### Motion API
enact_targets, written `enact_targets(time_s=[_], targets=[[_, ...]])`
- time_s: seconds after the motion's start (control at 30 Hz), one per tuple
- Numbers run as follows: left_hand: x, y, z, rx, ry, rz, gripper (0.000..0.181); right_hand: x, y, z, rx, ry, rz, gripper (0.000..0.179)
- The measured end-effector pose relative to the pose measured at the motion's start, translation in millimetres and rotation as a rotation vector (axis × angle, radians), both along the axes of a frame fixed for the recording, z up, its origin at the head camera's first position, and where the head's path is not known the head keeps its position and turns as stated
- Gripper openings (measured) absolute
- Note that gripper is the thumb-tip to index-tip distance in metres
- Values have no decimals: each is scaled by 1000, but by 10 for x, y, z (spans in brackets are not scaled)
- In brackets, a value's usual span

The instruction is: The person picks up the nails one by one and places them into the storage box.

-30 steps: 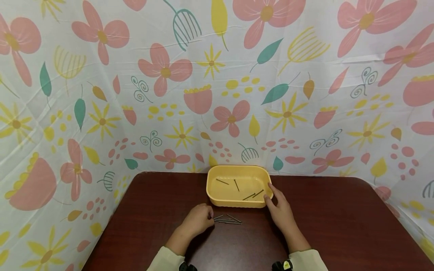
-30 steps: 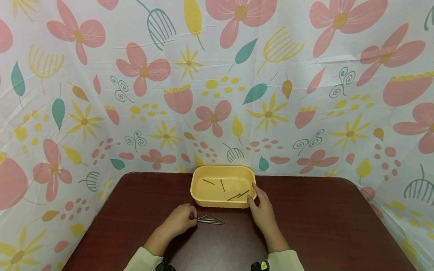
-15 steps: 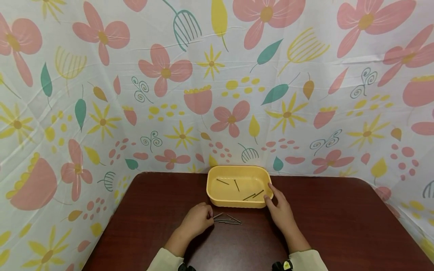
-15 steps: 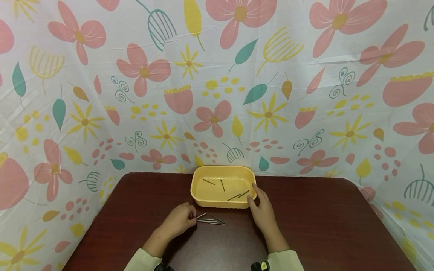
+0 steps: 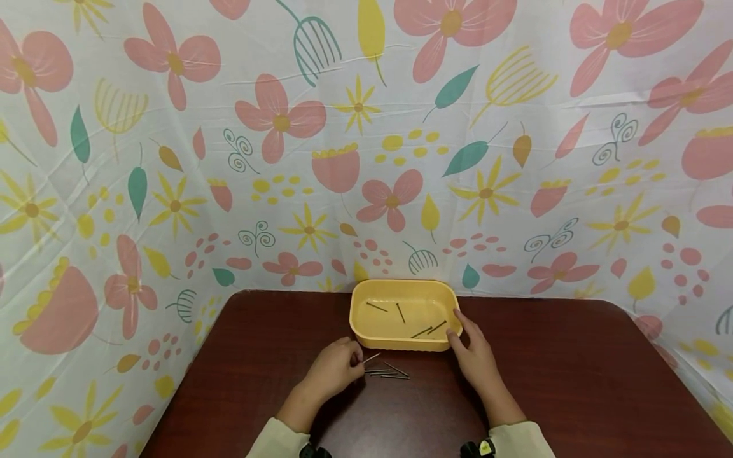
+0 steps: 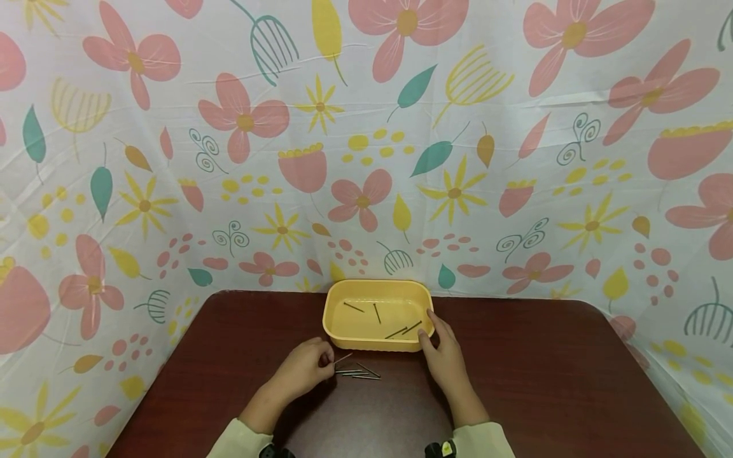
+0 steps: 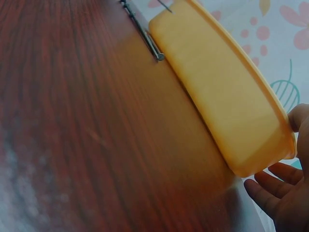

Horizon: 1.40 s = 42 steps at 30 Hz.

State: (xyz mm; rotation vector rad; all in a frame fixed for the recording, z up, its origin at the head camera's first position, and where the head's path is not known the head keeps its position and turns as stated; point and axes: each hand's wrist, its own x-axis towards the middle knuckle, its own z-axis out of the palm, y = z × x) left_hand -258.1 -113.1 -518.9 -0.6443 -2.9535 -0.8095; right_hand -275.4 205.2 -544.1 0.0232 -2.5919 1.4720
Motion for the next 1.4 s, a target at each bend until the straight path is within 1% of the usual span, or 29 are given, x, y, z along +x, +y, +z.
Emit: enact_targets(time_s=[0.17,0.37,0.6,0.93,1.27,1.4], targets=[[-13,18,66,5,50,-16,6,-3,5,-6,10,0,-9,58],[-56,30,142,-9,91,3,6,-21,9,-7,13,-2,-3,59],[-115,61,238,9,127,18,6,-24,11,-12,8,0,-1,59],[-204,123,300,45,153,26,8,-31,15,-12,16,10,-2,59],[-303,149,319,42,162,51,8,-22,-1,-4,17,5,-10,57],[-343,165,325,54,163,59,9,-17,-4,-7,20,3,-11,57]])
